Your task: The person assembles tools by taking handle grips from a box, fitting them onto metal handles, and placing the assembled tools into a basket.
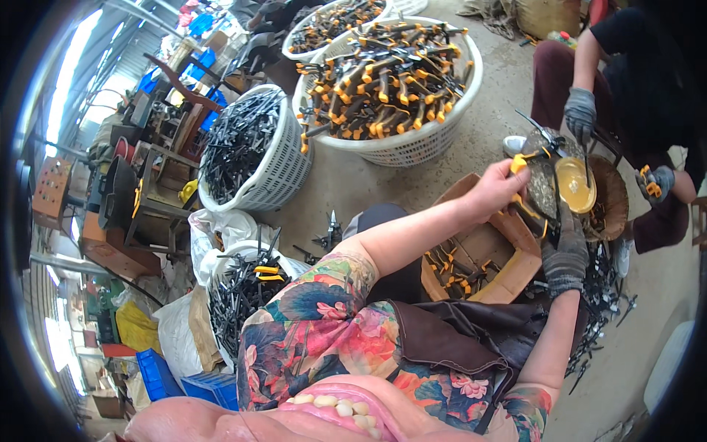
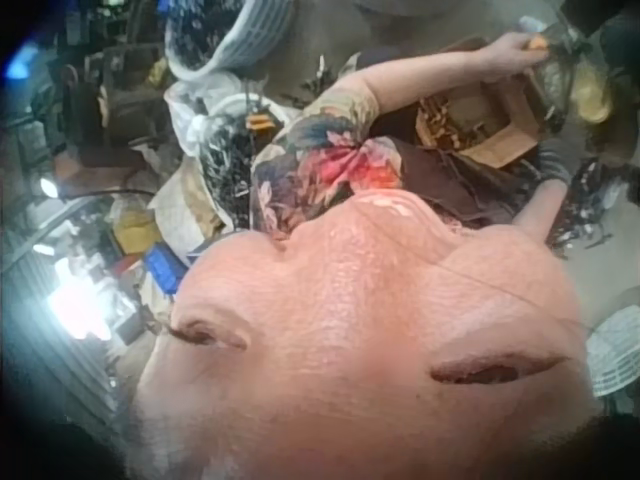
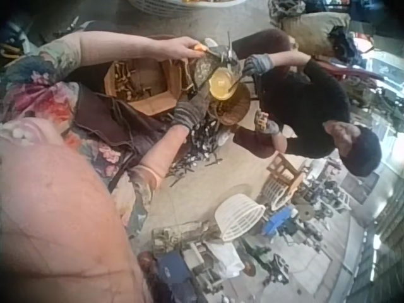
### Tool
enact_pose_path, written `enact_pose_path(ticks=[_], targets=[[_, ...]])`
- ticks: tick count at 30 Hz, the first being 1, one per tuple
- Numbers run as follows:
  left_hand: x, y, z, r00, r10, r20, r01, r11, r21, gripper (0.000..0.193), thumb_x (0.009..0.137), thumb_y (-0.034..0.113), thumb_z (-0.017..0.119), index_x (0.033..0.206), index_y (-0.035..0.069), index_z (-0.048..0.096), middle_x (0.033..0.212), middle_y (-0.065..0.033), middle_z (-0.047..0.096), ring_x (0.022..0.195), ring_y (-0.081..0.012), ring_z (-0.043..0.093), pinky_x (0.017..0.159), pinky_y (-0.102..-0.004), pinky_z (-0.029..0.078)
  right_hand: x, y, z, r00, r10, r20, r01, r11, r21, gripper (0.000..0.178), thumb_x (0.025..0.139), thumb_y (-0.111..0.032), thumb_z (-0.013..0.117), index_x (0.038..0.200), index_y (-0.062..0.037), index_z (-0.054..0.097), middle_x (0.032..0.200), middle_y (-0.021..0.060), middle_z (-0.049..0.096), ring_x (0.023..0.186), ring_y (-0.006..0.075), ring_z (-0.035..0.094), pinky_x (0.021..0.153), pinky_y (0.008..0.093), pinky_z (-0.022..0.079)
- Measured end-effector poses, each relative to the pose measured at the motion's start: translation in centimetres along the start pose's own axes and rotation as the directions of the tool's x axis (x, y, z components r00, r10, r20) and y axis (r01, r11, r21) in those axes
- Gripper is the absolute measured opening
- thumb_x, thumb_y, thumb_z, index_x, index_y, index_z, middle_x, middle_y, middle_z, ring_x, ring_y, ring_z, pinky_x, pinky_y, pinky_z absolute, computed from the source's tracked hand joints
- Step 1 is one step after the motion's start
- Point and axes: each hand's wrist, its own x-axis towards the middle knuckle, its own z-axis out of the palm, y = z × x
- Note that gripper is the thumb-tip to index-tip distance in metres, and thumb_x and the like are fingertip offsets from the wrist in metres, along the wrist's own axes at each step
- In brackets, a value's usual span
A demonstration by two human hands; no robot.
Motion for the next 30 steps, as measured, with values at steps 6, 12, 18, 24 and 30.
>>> enact_pose_path(ticks=[6, 12, 18, 24, 30], targets=[[4.1, 0.2, -4.2, 0.976, -0.202, 0.079, 0.214, 0.832, -0.512, 0.032, 0.094, 0.026, 0.036, 0.093, -0.001, 0.053, 0.085, -0.0132, 0.058, 0.076, -0.0246, 0.057, 0.068, -0.0397, 0.047, 2.6, 4.4, 1.1, 0.951, -0.179, -0.252, 0.252, 0.921, 0.296, 0.024, 0.087, -0.023, 0.061, 0.097, -0.0013, 0.06, 0.079, 0.0112, 0.061, 0.074, 0.0188, 0.058, 0.068, 0.0333, 0.047], [6.8, -3.1, -0.5, 0.966, -0.224, 0.127, 0.257, 0.844, -0.47, 0.024, 0.1, 0.018, 0.029, 0.112, 0.0, 0.04, 0.117, -0.0183, 0.054, 0.096, -0.0275, 0.054, 0.083, -0.0415, 0.046, 0.6, 6.7, -2.7, 0.937, 0.33, 0.112, -0.261, 0.448, 0.855, 0.035, 0.088, -0.019, 0.063, 0.12, -0.006, 0.057, 0.084, -0.0007, 0.06, 0.074, 0.0058, 0.056, 0.063, 0.0219, 0.047], [7.1, -6.8, 0.5, 0.972, -0.231, 0.054, 0.235, 0.914, -0.331, 0.02, 0.099, 0.015, 0.038, 0.116, 0.004, 0.041, 0.121, -0.015, 0.055, 0.099, -0.0258, 0.058, 0.082, -0.0416, 0.048, 1.6, 6.9, -2.6, 0.926, 0.264, -0.269, -0.092, 0.85, 0.519, 0.033, 0.088, -0.023, 0.062, 0.114, -0.0023, 0.061, 0.089, 0.0073, 0.066, 0.081, 0.015, 0.061, 0.072, 0.0277, 0.049], [7.2, -7.8, 1.9, 0.964, -0.263, 0.042, 0.266, 0.952, -0.154, 0.018, 0.097, 0.011, 0.044, 0.113, 0.004, 0.047, 0.122, -0.009, 0.056, 0.104, -0.022, 0.058, 0.078, -0.0355, 0.047, 3.6, 7.3, -0.7, 0.945, 0.089, -0.313, 0.047, 0.914, 0.403, 0.032, 0.089, -0.026, 0.057, 0.109, -0.0022, 0.061, 0.095, 0.0134, 0.065, 0.09, 0.0262, 0.062, 0.077, 0.0355, 0.047], [8.1, -7.5, 2.2, 0.955, -0.293, 0.049, 0.297, 0.943, -0.151, 0.02, 0.098, 0.01, 0.043, 0.116, 0.004, 0.046, 0.124, -0.0073, 0.055, 0.106, -0.022, 0.058, 0.077, -0.0327, 0.043, 3.4, 7.3, 1.7, 0.924, 0.14, -0.355, -0.005, 0.935, 0.354, 0.031, 0.088, -0.02, 0.064, 0.113, -0.0022, 0.062, 0.088, 0.005, 0.066, 0.079, 0.0089, 0.06, 0.073, 0.0226, 0.049]])
